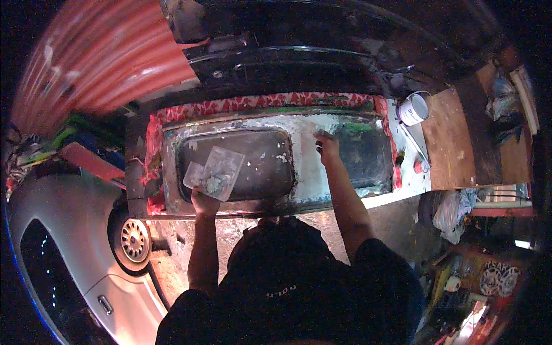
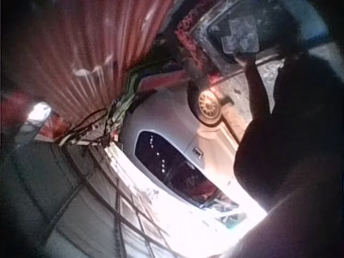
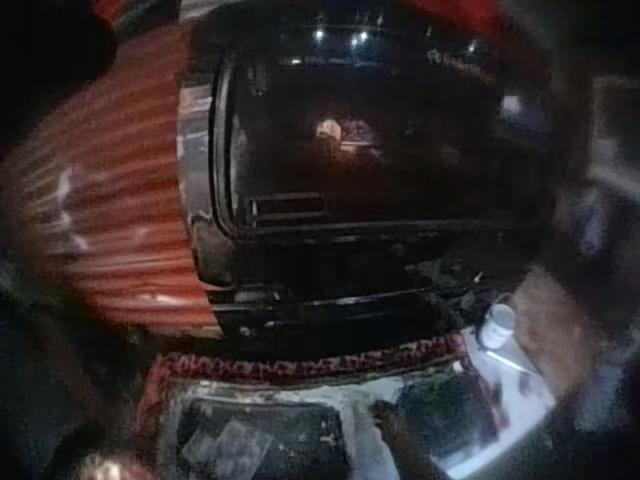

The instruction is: The person applies a white paste-like substance from a plastic container onto a rectangular metal panel using a small metal spatula. They repeatedly scoop the material and spread it across the surface, smoothing it into an even layer.

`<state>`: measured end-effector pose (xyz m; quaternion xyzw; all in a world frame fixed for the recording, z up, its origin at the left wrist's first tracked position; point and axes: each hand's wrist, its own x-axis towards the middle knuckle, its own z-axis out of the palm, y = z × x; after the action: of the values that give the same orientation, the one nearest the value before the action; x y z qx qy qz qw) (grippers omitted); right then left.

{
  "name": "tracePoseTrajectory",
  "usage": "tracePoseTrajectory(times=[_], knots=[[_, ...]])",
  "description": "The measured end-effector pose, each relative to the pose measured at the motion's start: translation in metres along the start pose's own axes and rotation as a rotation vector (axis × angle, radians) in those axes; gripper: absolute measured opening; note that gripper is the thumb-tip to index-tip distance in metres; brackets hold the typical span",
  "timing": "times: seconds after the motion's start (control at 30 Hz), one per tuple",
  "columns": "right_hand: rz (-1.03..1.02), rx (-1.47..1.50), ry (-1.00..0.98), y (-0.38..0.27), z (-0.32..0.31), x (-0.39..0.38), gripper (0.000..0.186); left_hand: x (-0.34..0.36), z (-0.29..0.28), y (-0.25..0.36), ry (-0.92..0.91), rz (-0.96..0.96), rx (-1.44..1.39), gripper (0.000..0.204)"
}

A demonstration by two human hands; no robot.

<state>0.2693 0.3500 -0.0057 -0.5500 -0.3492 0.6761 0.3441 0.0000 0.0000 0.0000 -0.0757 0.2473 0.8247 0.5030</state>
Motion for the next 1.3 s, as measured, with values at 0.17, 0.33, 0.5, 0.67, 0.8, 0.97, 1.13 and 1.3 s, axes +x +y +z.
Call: tracePoseTrajectory(times=[0.17,0.33,0.5,0.67,0.8,0.97,1.13,1.3], knots=[[-0.002,0.068,-0.007,-0.001,-0.035,0.0,0.033,-0.022,0.009,-0.039,0.15,0.077,-0.055,0.064],[-0.124,-0.052,-0.038,0.0,-0.023,0.022,0.024,-0.024,0.028,-0.039,0.151,0.153,-0.032,0.066],[-0.394,-0.469,-0.08,0.004,-0.009,0.057,0.026,-0.026,0.021,-0.036,0.066,0.14,-0.012,0.067],[-0.759,-0.682,-0.031,0.006,0.025,0.065,0.027,-0.018,0.026,-0.026,-0.028,0.149,0.016,0.066],[-1.0,-0.962,-0.094,0.003,0.052,0.064,0.027,-0.008,0.009,-0.011,0.096,0.166,-0.05,0.067],[-1.017,-1.164,-0.03,0.021,0.1,0.04,0.026,0.001,-0.009,0.022,0.163,0.131,-0.059,0.068],[-0.857,-1.326,0.054,0.046,0.129,0.026,0.024,0.013,-0.012,0.065,0.097,0.023,-0.054,0.069],[-0.856,-1.245,0.154,0.057,0.153,0.014,0.017,0.028,-0.03,0.109,0.09,-0.005,0.038,0.067]])
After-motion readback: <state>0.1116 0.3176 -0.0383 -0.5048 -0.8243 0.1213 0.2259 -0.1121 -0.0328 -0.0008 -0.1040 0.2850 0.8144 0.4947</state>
